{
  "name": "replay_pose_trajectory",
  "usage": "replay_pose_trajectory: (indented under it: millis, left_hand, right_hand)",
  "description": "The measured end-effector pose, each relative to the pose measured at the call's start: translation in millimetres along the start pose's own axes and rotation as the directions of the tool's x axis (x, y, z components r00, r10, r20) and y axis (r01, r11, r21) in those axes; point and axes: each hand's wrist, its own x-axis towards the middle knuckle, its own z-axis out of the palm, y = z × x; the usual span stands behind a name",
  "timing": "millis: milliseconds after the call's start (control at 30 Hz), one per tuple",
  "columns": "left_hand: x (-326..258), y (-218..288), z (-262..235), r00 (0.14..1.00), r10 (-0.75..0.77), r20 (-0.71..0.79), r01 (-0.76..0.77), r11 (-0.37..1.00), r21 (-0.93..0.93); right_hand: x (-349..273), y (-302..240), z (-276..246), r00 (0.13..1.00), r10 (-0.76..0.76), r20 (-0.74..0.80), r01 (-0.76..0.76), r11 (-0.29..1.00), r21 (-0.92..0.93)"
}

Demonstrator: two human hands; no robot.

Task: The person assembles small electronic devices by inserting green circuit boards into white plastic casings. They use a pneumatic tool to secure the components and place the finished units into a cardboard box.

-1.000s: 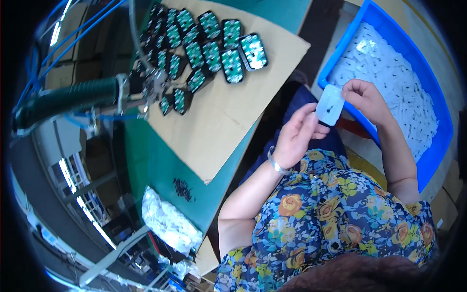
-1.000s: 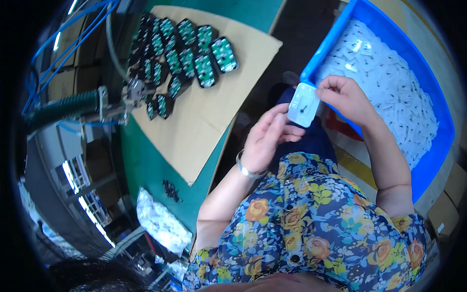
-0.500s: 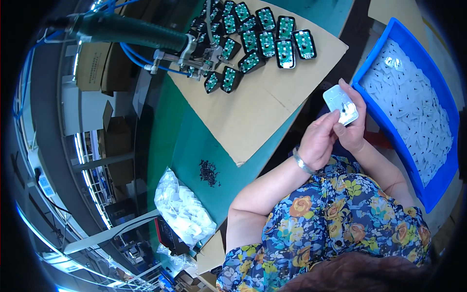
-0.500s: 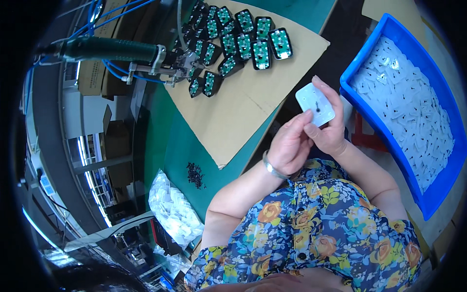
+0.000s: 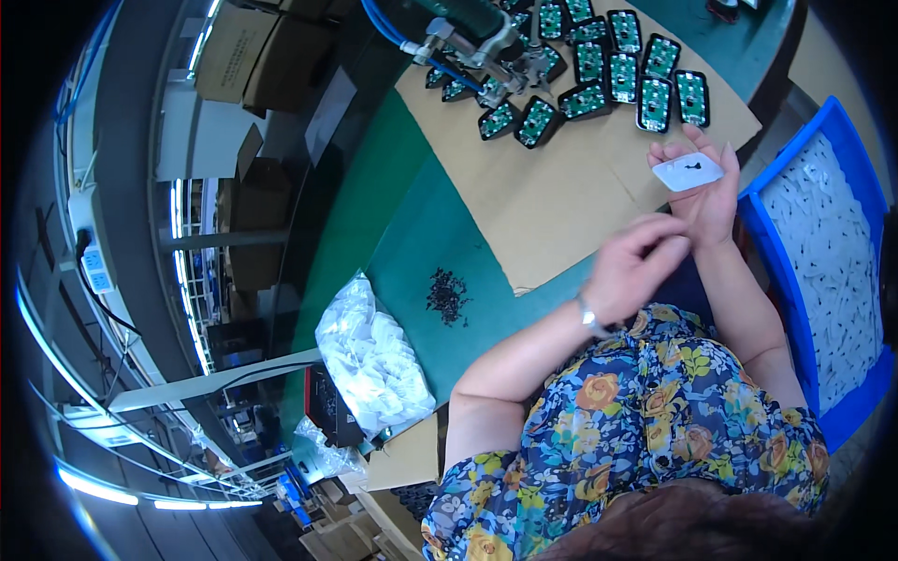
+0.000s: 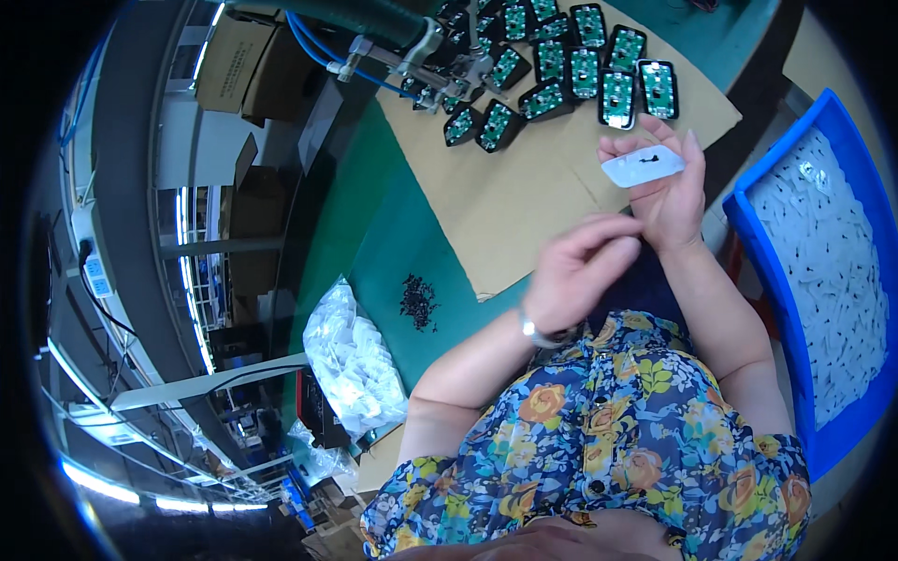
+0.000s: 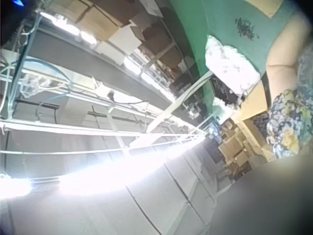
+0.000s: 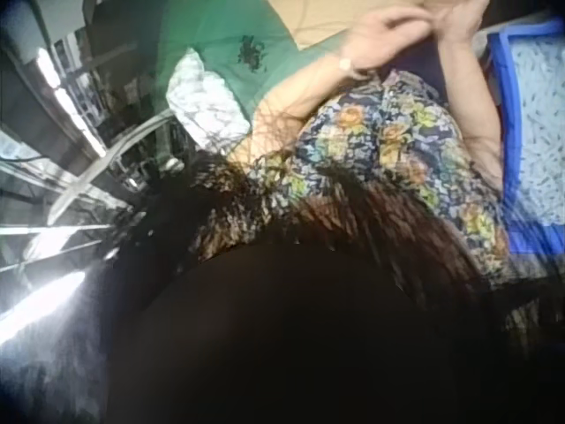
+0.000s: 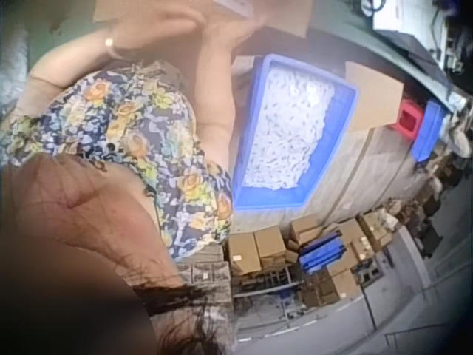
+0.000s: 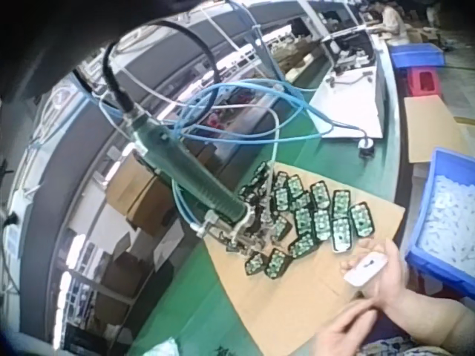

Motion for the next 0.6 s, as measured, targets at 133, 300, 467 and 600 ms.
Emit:
replay_pose_trajectory:
  millis: [133,300,467,600]
  left_hand:
    - [34,-16,-67,0.890,0.372,-0.262,-0.032,0.626,0.779]
    - [86,-47,-107,0.904,0.337,-0.264,0.147,0.336,0.930]
    - [112,-62,-115,0.938,0.302,-0.173,0.113,0.207,0.972]
    - [88,-49,-101,0.953,0.232,-0.196,0.116,0.320,0.940]
  right_hand:
    - [10,-21,4,0.986,0.133,0.096,-0.149,0.972,0.183]
    - [7,7,11,0.943,0.319,0.098,-0.334,0.906,0.262]
    - [6,14,7,0.927,0.365,0.086,-0.375,0.889,0.263]
    - [6,17,-3,0.888,0.449,0.103,-0.459,0.842,0.283]
